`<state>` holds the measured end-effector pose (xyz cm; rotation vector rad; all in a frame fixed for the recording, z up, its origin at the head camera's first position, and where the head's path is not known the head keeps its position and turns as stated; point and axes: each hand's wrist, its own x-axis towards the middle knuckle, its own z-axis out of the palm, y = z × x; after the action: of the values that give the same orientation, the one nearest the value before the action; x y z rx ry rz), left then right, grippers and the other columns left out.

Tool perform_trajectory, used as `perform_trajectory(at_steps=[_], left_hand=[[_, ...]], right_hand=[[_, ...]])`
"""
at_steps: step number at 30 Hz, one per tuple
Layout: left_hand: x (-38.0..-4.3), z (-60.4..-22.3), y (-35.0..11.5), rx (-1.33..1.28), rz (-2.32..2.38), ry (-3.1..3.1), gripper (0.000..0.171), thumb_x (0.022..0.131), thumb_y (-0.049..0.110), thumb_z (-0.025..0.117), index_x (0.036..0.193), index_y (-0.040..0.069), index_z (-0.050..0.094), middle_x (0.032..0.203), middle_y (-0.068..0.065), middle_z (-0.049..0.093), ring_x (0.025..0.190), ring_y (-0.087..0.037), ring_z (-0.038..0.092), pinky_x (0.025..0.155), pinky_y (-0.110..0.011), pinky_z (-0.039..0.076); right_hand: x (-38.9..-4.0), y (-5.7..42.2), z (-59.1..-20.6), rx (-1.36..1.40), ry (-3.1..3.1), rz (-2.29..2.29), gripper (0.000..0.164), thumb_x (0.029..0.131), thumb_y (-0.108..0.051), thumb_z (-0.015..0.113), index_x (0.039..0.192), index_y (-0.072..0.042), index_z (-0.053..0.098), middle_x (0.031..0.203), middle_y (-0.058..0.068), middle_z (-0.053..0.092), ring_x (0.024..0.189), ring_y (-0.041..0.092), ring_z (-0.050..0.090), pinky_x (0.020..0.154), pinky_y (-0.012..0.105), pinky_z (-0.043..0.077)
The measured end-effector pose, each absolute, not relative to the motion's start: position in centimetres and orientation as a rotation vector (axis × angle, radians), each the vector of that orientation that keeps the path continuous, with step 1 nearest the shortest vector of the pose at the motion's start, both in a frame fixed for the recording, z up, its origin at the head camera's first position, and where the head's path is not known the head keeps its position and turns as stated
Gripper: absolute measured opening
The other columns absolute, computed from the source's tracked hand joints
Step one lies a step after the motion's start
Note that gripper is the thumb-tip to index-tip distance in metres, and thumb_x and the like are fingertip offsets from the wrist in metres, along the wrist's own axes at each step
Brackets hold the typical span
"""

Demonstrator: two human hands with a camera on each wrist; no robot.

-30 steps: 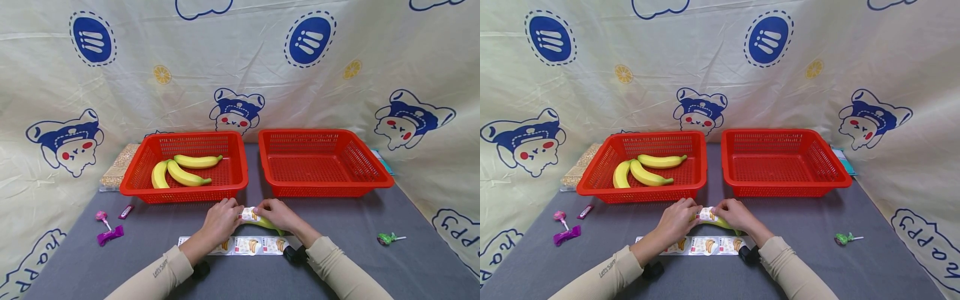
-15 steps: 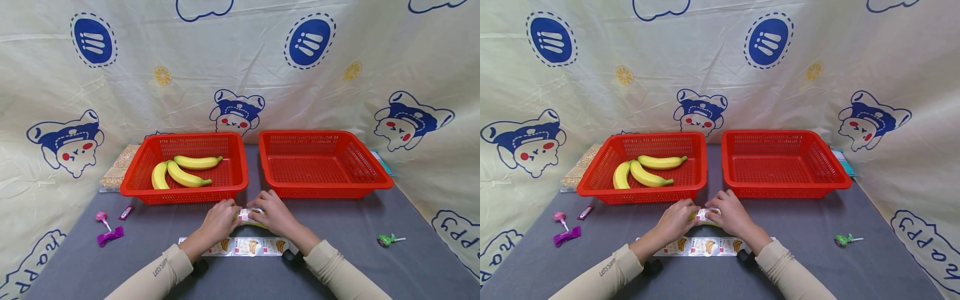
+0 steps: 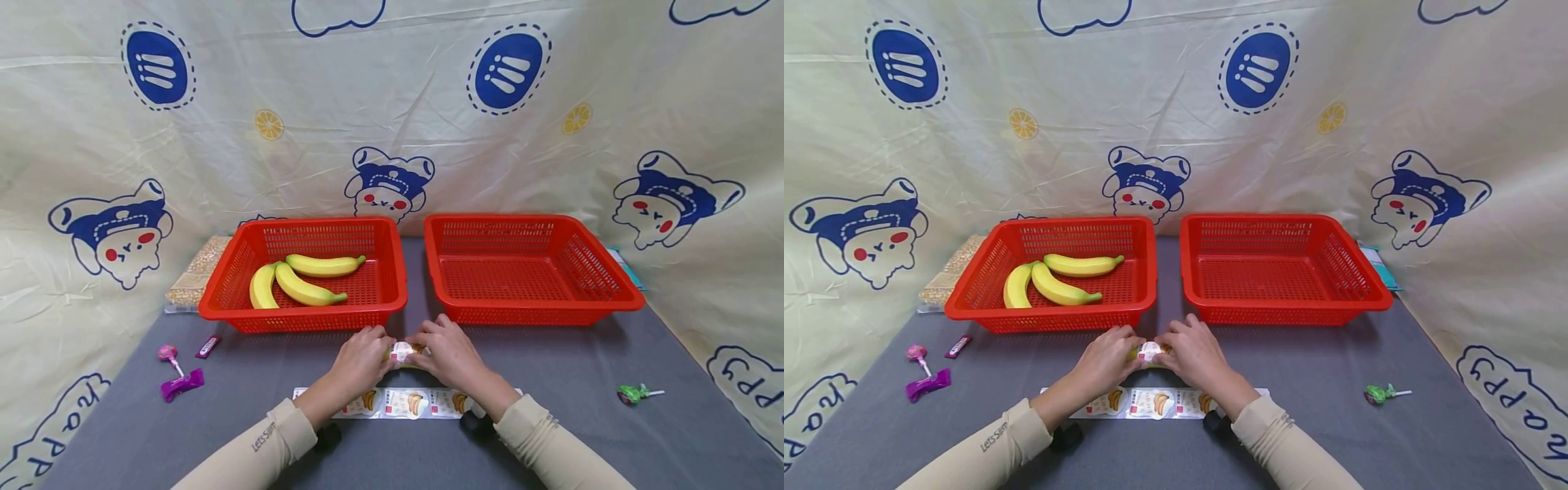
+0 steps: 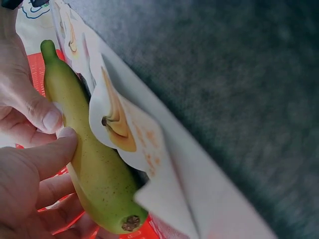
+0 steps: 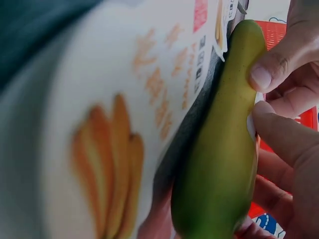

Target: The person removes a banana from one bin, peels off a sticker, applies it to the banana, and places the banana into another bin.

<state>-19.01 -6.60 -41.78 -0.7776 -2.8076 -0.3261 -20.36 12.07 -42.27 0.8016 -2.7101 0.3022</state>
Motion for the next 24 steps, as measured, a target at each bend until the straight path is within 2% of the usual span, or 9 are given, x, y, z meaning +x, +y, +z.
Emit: perform_trajectory(at_steps=[12, 17, 24], left_hand=[[-19.0, -41.8, -6.6, -0.769, -0.338, -2.817, 0.036, 0.079, 0.033, 0.074, 0.107, 0.010, 0.071, 0.095, -0.003, 0.064, 0.083, -0.017, 0.057, 0.075, -0.031, 0.051], [-19.2, -41.9, -6.6, -0.775, -0.354, -2.830, 0.036, 0.079, 0.032, 0.075, 0.106, 0.010, 0.071, 0.096, -0.003, 0.064, 0.084, -0.017, 0.057, 0.075, -0.031, 0.051], [-19.1, -41.9, -6.6, -0.774, -0.356, -2.822, 0.035, 0.079, 0.030, 0.075, 0.106, 0.009, 0.071, 0.095, -0.003, 0.064, 0.081, -0.016, 0.056, 0.074, -0.030, 0.051]], right_hand=[[-19.9, 13.7, -42.3, 0.768, -2.744, 0.250, 0.035, 0.072, -0.040, 0.078, 0.098, -0.017, 0.074, 0.090, -0.004, 0.065, 0.078, 0.013, 0.046, 0.067, 0.027, 0.041], [-20.0, 12.8, -42.2, 0.793, -2.714, 0.273, 0.038, 0.071, -0.040, 0.079, 0.103, -0.021, 0.073, 0.091, -0.005, 0.063, 0.078, 0.011, 0.045, 0.066, 0.025, 0.039], [-20.3, 11.9, -42.3, 0.836, -2.656, 0.198, 0.032, 0.070, -0.042, 0.080, 0.095, -0.022, 0.073, 0.087, -0.005, 0.064, 0.076, 0.012, 0.044, 0.064, 0.024, 0.039]])
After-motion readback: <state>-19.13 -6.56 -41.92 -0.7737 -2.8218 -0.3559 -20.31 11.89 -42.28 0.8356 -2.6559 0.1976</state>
